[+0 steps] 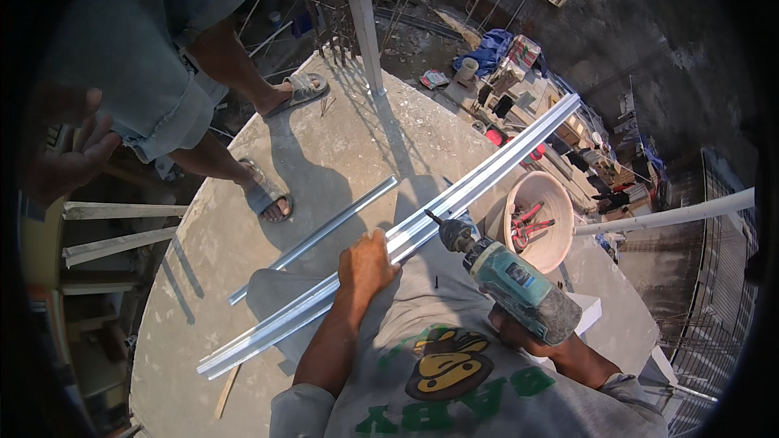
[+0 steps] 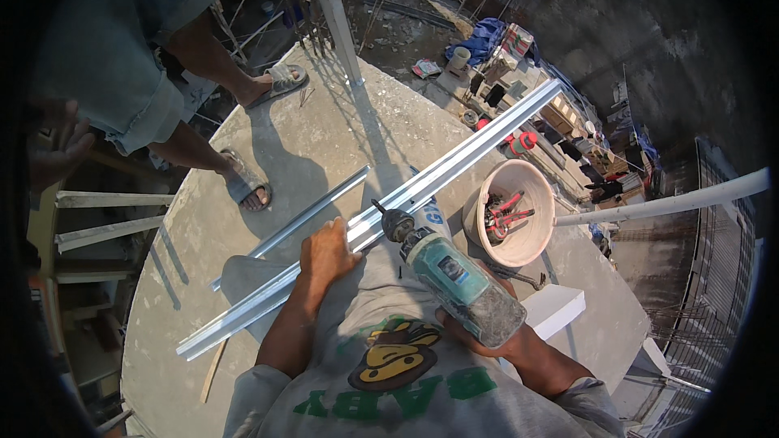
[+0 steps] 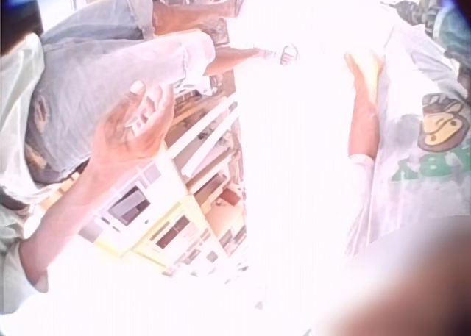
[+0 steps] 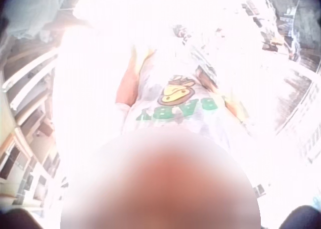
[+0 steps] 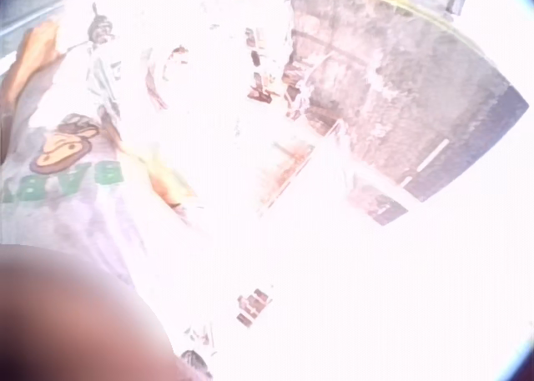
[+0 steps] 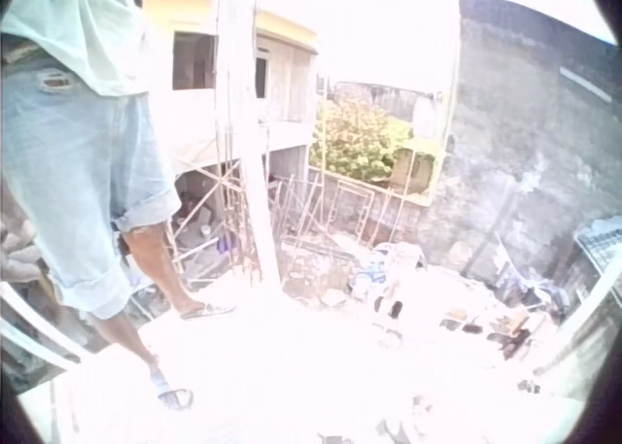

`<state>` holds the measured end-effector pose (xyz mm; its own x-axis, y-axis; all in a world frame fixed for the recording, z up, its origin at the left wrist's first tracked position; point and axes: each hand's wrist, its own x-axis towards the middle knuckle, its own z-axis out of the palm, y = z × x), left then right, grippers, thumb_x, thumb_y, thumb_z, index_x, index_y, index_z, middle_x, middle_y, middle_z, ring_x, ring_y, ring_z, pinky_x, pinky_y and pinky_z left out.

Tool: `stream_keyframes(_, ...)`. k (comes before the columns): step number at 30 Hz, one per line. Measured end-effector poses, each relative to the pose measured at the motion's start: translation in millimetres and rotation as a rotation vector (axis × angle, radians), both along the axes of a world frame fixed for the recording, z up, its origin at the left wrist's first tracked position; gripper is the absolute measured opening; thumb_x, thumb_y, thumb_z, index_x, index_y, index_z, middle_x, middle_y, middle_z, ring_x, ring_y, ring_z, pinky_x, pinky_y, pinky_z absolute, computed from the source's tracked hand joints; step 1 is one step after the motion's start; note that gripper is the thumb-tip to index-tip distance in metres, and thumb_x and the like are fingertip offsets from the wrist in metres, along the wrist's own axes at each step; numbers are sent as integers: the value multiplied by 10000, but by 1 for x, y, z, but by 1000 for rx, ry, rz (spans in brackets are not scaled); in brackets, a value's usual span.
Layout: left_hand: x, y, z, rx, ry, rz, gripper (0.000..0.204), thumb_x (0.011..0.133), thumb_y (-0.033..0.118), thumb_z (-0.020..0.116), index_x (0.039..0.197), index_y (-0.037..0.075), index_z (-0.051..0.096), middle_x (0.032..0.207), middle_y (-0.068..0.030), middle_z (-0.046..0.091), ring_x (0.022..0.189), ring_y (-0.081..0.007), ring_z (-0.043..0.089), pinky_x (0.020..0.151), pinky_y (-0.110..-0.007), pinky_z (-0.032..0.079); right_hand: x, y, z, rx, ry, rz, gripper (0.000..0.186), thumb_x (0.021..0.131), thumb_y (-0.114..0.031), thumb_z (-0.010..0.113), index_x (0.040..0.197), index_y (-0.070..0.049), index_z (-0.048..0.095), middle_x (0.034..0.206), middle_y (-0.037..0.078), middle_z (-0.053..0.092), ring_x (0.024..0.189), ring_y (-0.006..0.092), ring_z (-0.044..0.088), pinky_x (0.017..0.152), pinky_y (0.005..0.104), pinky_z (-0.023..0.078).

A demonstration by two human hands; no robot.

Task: The person secures a long metal frame to a rooftop structure using a hammer and nails, then drills holes into another metal frame with a power drill. The person handles metal frames, nails, a hammer, and a power drill during the task.

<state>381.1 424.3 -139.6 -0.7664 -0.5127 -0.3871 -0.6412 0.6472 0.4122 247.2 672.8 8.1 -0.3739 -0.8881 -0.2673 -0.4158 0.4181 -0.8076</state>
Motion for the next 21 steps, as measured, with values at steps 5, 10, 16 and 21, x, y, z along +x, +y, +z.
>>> stream_keyframes(5, 1, -6, -1, -4, 120, 5, 745, 681, 422, 858, 1244, 41, 551, 1145, -160, 644, 1107, -336, 622, 906, -431, 509, -7, -3, -20, 26, -34, -21, 402, 803, -156, 750, 1149, -9, 610, 997, 176, 678, 902, 325, 673, 823, 382, 536)
stream_keyframes(10, 10, -6, 3, -92, 421, 22, 812, 656, 372, 887, 1310, 55, 525, 1258, -169, 590, 1184, -364, 560, 1012, -449, 439, -10, 10, -56, 66, -21, 28, 400, 794, -159, 772, 1130, -8, 618, 1000, 165, 682, 896, 302, 672, 826, 369, 532)
stream_keyframes(16, 18, -9, 15, -171, 658, -127, 356, 707, 225, 847, 985, 98, 665, 1210, -148, 613, 1181, -336, 554, 981, -460, 424, -21, 17, -71, 98, -111, 14, 361, 799, -175, 783, 1091, -19, 639, 975, 152, 684, 878, 269, 668, 810, 371, 525)
stream_keyframes(21, 18, 2, 32, -198, 681, -91, 260, 740, 183, 816, 936, 89, 673, 1015, -102, 638, 994, -310, 618, 835, -433, 474, -23, 10, -70, 35, -124, 3, 339, 802, -184, 786, 1071, -27, 653, 930, 136, 692, 832, 238, 664, 786, 364, 525)
